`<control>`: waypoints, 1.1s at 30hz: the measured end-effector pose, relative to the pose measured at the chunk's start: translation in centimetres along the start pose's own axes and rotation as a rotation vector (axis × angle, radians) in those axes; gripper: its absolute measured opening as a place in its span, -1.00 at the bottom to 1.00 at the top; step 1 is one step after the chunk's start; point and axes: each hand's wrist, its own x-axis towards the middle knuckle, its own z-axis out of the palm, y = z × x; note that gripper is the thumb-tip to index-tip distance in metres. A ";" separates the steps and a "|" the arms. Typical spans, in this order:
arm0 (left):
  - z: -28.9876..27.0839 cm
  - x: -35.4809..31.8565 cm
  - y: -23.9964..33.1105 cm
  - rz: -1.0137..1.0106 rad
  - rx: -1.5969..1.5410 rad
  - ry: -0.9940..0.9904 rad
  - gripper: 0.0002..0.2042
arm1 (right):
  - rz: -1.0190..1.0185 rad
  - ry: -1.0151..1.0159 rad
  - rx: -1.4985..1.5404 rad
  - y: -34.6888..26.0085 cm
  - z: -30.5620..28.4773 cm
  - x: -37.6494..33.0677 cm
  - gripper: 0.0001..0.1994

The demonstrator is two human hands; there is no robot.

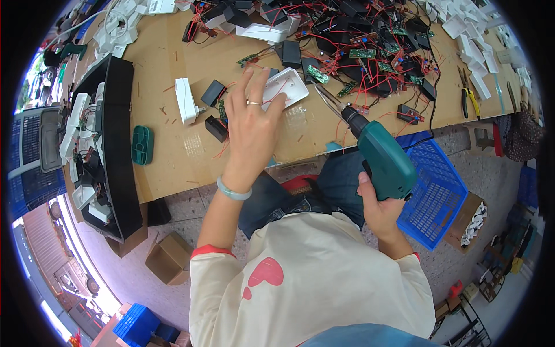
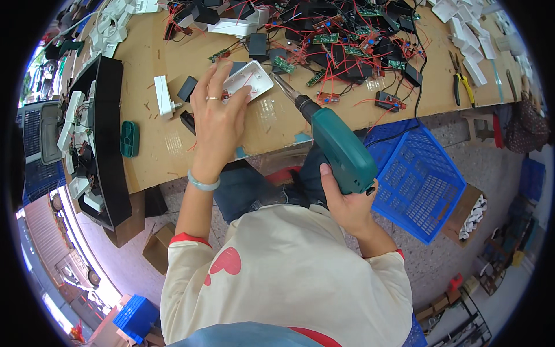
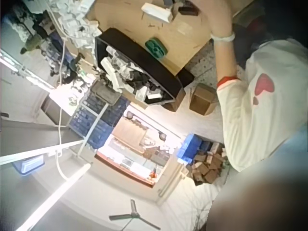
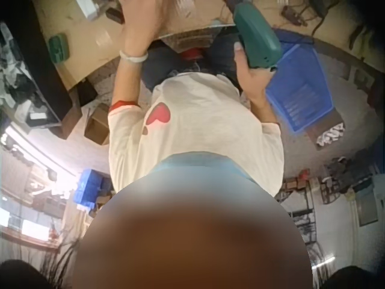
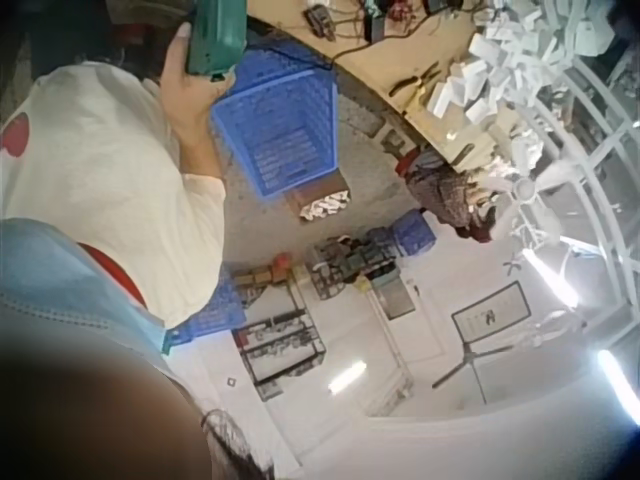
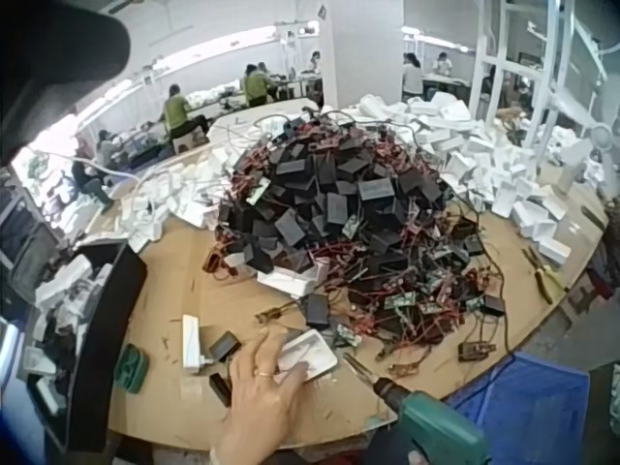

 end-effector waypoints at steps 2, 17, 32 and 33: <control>-0.3 0.6 -0.4 0.022 0.025 -0.057 -0.89 | -0.009 -0.007 -0.008 0.0 0.0 -0.1 -0.78; 2.9 0.4 1.2 -0.101 -0.008 0.081 -0.84 | -0.030 -0.077 -0.154 -1.0 0.8 1.2 -0.80; 3.5 0.7 2.4 -0.190 0.093 0.152 -0.86 | -0.015 -0.118 -0.198 0.4 1.8 2.0 -0.73; 3.5 0.8 2.4 -0.191 0.095 0.153 -0.87 | -0.016 -0.127 -0.213 0.3 1.8 2.1 -0.74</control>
